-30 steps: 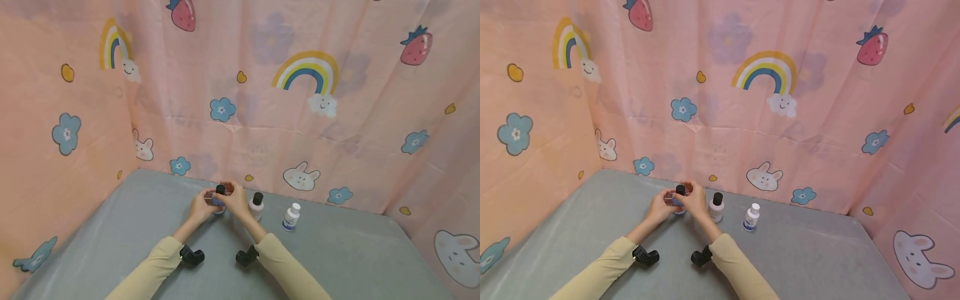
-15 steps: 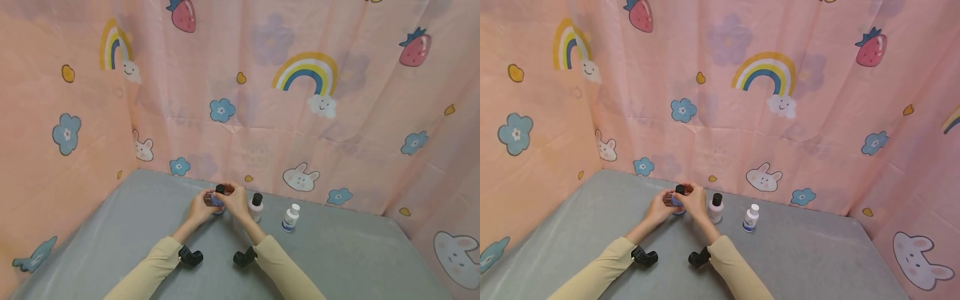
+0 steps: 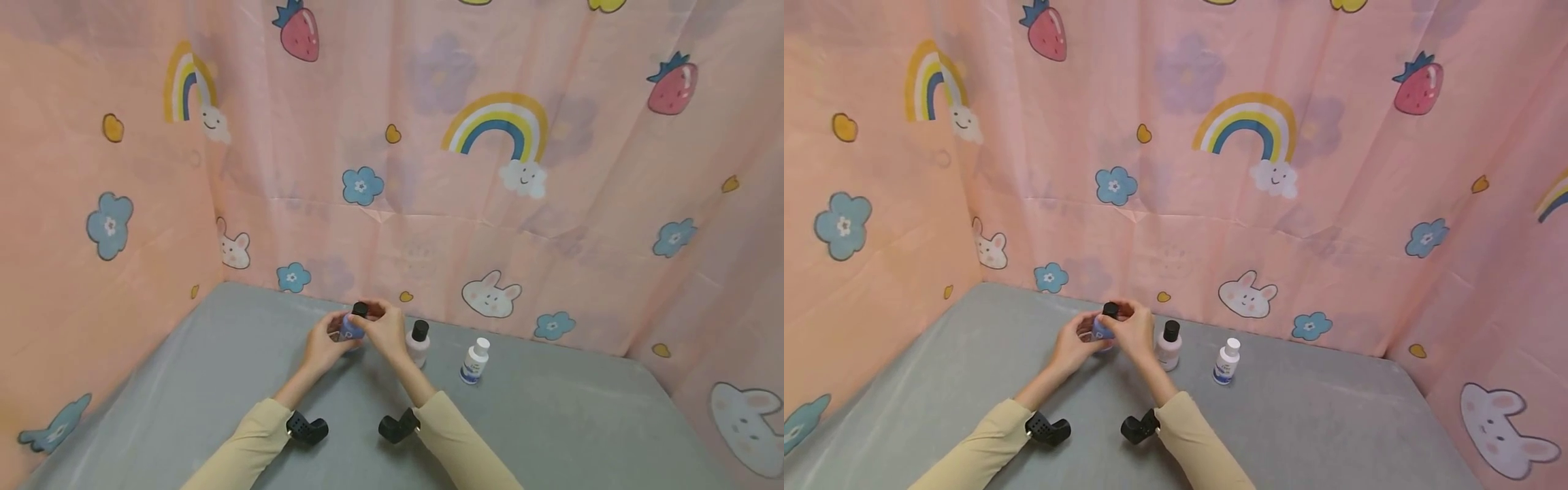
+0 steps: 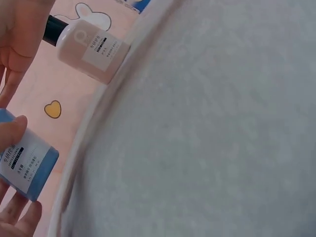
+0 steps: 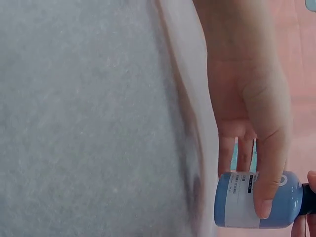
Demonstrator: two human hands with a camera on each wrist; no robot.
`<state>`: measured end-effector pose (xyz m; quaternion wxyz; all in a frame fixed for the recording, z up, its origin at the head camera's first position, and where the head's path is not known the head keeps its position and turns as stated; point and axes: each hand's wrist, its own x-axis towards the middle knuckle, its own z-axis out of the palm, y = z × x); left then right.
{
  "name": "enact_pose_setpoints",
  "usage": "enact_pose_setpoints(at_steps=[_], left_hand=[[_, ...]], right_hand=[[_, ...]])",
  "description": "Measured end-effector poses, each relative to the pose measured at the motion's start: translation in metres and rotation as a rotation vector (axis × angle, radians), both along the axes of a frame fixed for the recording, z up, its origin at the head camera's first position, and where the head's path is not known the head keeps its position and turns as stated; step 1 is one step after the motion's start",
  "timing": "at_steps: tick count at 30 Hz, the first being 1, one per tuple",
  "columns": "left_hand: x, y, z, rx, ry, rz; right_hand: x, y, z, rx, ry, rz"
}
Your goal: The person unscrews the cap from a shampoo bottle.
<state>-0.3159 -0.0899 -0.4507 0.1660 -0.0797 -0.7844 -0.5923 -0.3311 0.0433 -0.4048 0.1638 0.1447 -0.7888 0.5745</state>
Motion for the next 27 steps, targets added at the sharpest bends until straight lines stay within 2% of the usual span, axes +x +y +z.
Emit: enact_pose_setpoints(at_steps=[10,16,18,23,27], left_hand=[[0.003,-0.003,0.003,-0.127,0.027,0.133],[0.006,0.001,0.004,-0.126,0.025,0.193],[0.007,0.001,0.004,-0.13,0.023,0.215],[0.006,0.001,0.002,-0.173,0.023,0.236],[0.005,0.001,0.002,-0.21,0.038,0.232]], right_hand=[[0.001,-0.003,-0.003,-0.012,-0.065,0.008],[0.002,0.0,0.0,0.026,-0.106,0.022],[0.002,0.0,0.001,0.045,-0.146,0.031],[0.001,0.0,0.005,0.049,-0.225,0.022],[0.001,0.001,0.008,0.03,-0.256,-0.007]])
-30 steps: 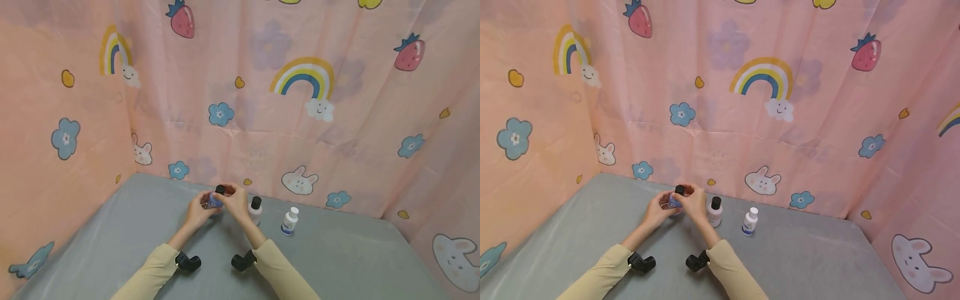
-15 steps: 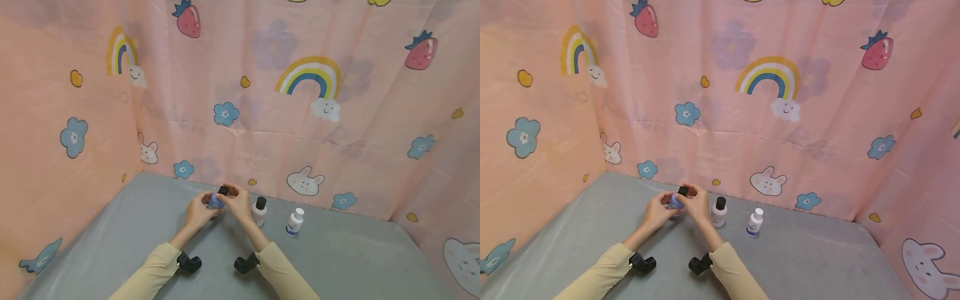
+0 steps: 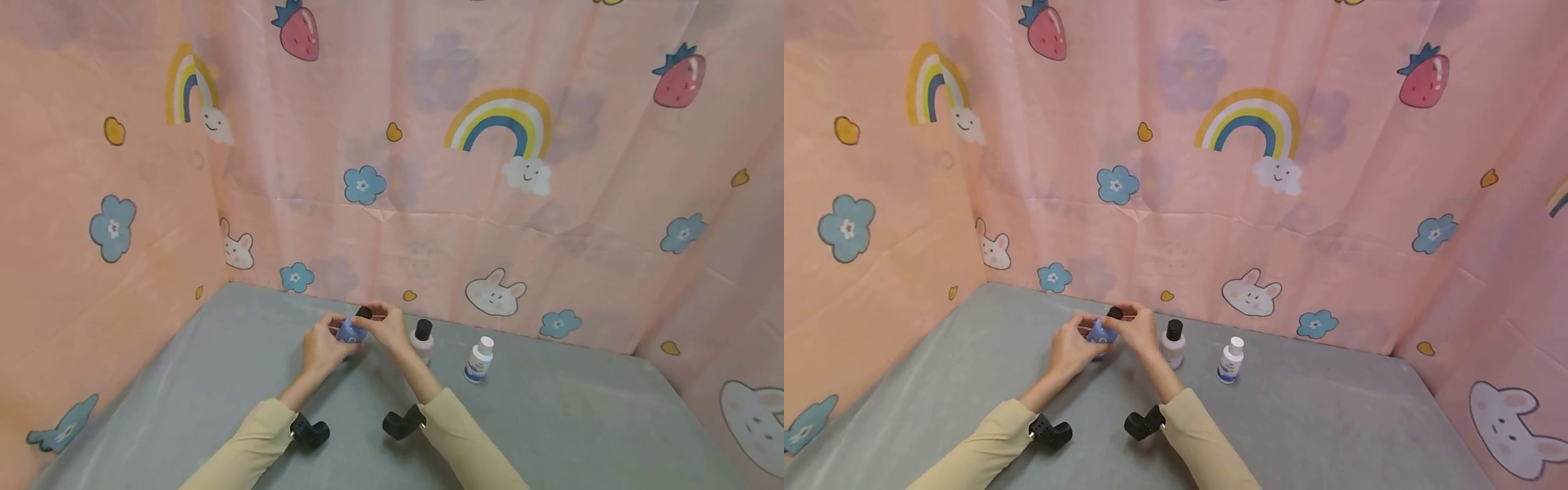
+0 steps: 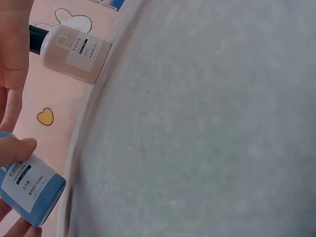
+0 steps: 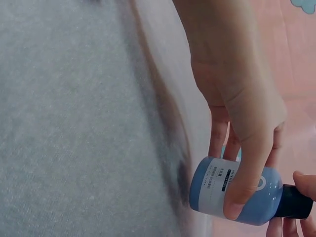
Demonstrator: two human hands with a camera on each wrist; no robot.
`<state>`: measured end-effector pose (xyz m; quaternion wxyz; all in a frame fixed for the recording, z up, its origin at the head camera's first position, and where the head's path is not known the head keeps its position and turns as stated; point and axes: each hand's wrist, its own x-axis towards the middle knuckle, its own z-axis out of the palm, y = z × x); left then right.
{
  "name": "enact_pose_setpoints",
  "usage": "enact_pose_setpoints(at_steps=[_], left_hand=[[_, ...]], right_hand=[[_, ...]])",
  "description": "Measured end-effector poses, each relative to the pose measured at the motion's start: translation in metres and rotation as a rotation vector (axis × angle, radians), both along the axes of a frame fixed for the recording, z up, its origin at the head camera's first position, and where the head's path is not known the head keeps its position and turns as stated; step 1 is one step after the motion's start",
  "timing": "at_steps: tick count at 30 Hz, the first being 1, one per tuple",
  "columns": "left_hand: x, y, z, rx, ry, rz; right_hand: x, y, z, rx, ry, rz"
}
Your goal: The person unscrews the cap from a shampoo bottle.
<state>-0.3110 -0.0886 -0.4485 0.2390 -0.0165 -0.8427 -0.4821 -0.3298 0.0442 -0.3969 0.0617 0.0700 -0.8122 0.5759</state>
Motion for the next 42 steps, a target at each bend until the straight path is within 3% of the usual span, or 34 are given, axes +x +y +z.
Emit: enact_pose_setpoints(at_steps=[11,23,35,42], left_hand=[[0.0,0.001,0.008,-0.034,0.032,0.001],[-0.004,-0.001,0.011,-0.052,0.081,0.013],[-0.002,-0.005,0.01,-0.021,0.074,-0.018],[0.0,-0.008,0.007,-0.005,0.057,-0.033]], right_hand=[[-0.001,-0.003,0.004,-0.028,-0.013,-0.075],[-0.003,-0.005,0.006,-0.051,-0.014,-0.099],[-0.002,-0.006,0.003,-0.079,0.023,-0.101],[-0.001,-0.006,0.001,-0.045,0.056,-0.087]])
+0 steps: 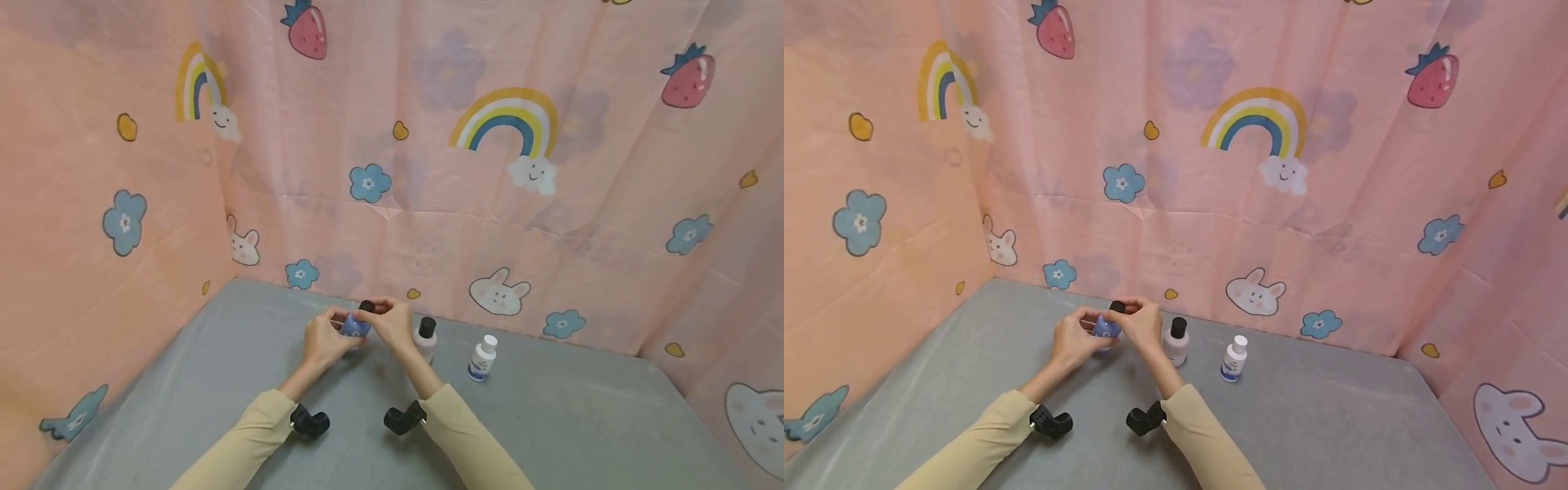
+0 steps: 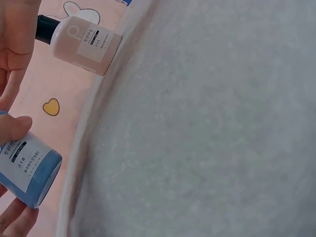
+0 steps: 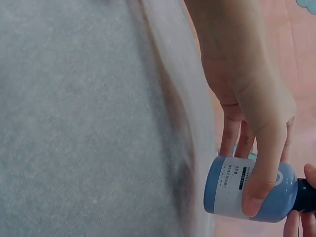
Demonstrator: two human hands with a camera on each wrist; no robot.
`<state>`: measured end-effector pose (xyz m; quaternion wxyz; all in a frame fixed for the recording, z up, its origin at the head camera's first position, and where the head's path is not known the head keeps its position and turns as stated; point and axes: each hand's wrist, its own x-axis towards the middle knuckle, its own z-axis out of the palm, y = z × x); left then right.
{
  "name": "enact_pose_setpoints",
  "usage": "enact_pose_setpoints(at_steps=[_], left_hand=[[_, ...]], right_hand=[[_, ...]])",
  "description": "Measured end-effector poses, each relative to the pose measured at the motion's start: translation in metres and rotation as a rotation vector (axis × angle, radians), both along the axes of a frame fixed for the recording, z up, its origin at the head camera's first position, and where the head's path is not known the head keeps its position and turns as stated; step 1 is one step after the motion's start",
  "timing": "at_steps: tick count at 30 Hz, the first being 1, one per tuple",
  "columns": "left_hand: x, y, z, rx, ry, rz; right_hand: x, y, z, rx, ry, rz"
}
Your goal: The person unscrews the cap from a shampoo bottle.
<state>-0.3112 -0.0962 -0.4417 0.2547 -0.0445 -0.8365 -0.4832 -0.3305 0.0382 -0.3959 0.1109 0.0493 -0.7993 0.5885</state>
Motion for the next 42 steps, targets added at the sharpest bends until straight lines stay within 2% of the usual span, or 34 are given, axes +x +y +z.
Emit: enact_pose_setpoints(at_steps=[9,20,22,29,42], left_hand=[[-0.001,-0.001,-0.002,0.015,-0.016,-0.009],[-0.001,-0.002,-0.005,-0.006,-0.04,-0.012],[-0.002,-0.004,-0.005,-0.002,-0.04,-0.038],[-0.005,-0.014,-0.003,0.044,-0.067,-0.188],[-0.006,-0.017,0.001,0.069,-0.109,-0.255]], right_hand=[[0.002,0.001,0.0,0.065,0.035,0.004],[0.002,0.004,-0.004,0.077,0.048,0.004],[0.003,0.004,-0.003,0.082,0.049,0.006],[0.004,0.003,0.0,0.121,0.059,0.038],[0.003,0.009,0.004,0.132,0.049,0.108]])
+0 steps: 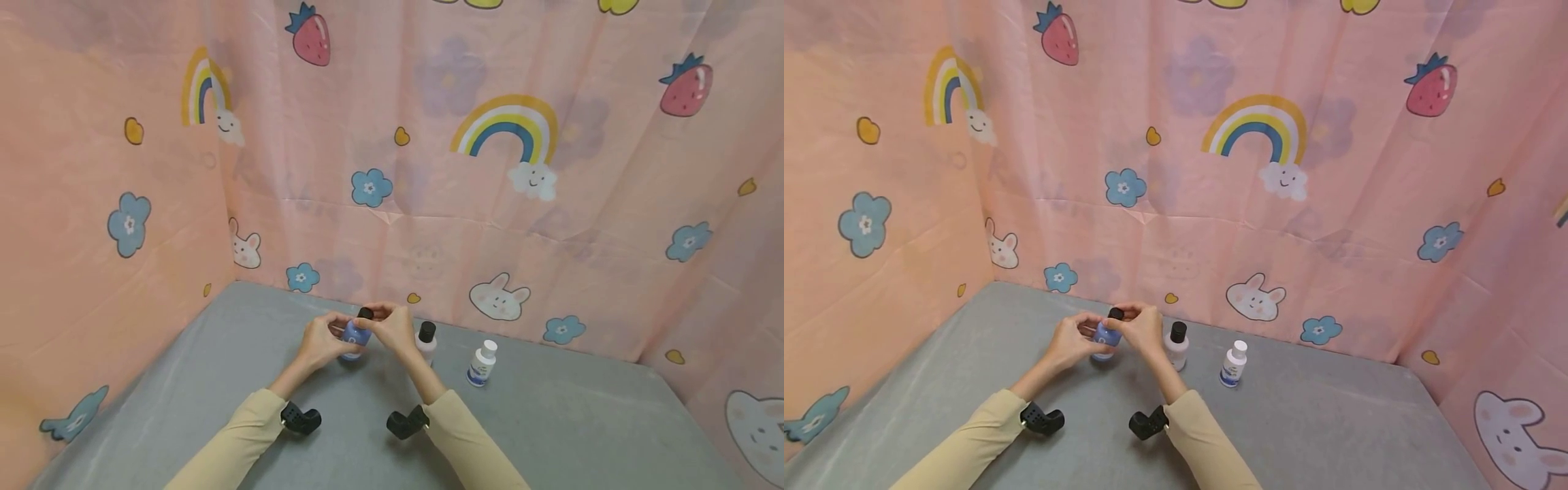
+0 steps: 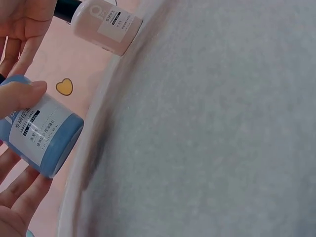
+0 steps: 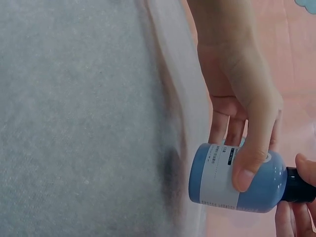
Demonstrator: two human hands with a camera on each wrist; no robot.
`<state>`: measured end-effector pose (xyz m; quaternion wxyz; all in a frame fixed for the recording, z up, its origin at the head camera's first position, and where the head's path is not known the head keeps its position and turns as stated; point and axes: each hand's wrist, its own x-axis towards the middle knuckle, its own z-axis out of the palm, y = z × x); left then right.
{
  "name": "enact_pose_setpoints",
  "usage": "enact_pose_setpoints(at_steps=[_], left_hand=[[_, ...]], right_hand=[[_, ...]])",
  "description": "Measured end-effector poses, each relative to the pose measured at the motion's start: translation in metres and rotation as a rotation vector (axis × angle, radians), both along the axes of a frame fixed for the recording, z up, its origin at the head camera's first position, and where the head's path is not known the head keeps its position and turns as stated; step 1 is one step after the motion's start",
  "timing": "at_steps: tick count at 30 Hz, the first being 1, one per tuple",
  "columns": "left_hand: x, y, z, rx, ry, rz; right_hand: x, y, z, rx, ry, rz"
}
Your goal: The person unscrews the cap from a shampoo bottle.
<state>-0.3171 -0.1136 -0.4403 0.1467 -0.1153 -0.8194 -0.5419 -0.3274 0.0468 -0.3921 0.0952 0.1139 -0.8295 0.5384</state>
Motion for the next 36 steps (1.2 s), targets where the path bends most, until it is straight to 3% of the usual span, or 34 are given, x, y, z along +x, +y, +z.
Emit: enact_pose_setpoints(at_steps=[12,18,30,36], left_hand=[[0.001,-0.013,-0.001,-0.022,0.022,-0.127],[0.002,-0.018,-0.004,-0.068,0.012,-0.203],[-0.003,-0.006,-0.001,-0.131,-0.065,-0.222],[-0.002,-0.004,-0.004,-0.106,-0.045,-0.228]], right_hand=[[0.0,-0.001,0.005,0.029,-0.03,0.136],[-0.001,-0.001,0.002,0.054,-0.074,0.142],[-0.003,0.009,0.01,0.097,-0.098,0.217],[-0.003,0.013,0.007,0.109,-0.059,0.284]])
